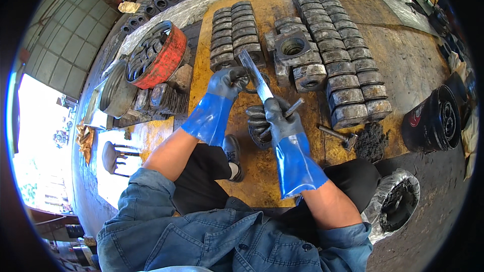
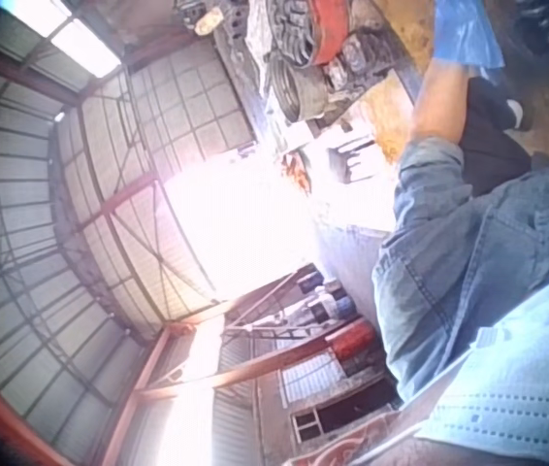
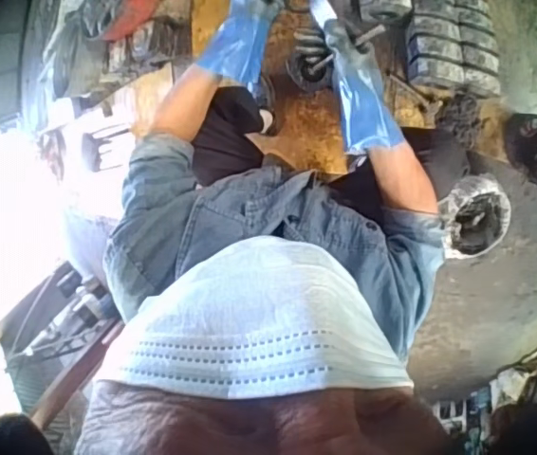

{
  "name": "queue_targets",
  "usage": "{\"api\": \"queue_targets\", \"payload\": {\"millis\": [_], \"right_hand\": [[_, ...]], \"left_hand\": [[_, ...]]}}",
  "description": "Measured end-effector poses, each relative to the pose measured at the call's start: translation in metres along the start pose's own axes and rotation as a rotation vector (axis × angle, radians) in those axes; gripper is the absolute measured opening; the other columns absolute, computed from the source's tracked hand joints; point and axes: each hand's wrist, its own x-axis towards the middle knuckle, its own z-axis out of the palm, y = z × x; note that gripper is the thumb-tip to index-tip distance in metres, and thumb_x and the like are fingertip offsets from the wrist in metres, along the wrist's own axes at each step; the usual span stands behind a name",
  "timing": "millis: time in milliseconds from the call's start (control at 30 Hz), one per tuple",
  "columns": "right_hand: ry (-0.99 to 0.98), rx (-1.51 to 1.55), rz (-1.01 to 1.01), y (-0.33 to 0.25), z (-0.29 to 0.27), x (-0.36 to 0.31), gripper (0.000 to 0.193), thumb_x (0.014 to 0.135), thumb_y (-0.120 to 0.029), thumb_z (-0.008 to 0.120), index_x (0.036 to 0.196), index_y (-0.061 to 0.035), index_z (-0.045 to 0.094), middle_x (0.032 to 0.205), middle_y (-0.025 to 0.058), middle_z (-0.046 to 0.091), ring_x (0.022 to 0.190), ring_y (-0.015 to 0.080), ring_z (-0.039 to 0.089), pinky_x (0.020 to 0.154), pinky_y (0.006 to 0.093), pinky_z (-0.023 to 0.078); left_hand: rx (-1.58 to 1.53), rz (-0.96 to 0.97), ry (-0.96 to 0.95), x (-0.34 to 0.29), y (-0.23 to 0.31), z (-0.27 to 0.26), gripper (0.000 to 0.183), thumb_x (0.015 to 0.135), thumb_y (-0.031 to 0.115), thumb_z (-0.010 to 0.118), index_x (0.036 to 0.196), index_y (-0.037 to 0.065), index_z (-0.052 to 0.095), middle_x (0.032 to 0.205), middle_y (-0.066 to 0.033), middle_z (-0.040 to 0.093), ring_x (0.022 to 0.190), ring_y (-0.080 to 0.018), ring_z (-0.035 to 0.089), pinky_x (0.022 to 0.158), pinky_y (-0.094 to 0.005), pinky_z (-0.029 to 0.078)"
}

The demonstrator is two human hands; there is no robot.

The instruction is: The person applies a dark grease or lubricant to the interior and exterior of circular metal rings and square metal blocks using a spatula.

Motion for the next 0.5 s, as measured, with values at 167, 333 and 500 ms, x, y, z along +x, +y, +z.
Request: {"api": "queue_targets", "payload": {"millis": [167,333,500], "right_hand": [[0.045,-0.489,-0.300,-0.019,-0.035,0.009,0.033,0.090,-0.020,0.064,0.115,0.0015,0.061,0.089,0.0092,0.068,0.079,0.0164,0.065,0.068,0.0283,0.051],[-0.140,-1.610,-0.840,-0.064,-0.017,-0.011,0.049,0.067,-0.004,0.068,0.115,-0.0121,0.063,0.079,0.0137,0.063,0.070,0.0323,0.063,0.061,0.0396,0.052],[-0.196,-1.793,-0.828,-0.063,-0.032,-0.010,0.046,0.065,-0.008,0.067,0.111,-0.0109,0.064,0.079,0.0115,0.062,0.073,0.0329,0.061,0.063,0.0436,0.047]], "left_hand": [[-0.149,-0.299,-0.134,0.021,0.021,-0.016,0.024,0.079,0.001,0.069,0.103,0.000,0.067,0.089,-0.0052,0.070,0.080,-0.0116,0.063,0.072,-0.0272,0.053],[-0.048,-0.298,-0.139,0.020,0.007,-0.048,0.021,0.081,0.005,0.070,0.101,-0.001,0.068,0.090,-0.0091,0.071,0.079,-0.0131,0.065,0.072,-0.0291,0.054],[0.112,-0.242,-0.152,0.018,0.010,-0.056,0.022,0.083,0.012,0.069,0.102,0.001,0.069,0.089,-0.0085,0.072,0.077,-0.0140,0.065,0.071,-0.0298,0.053]]}}
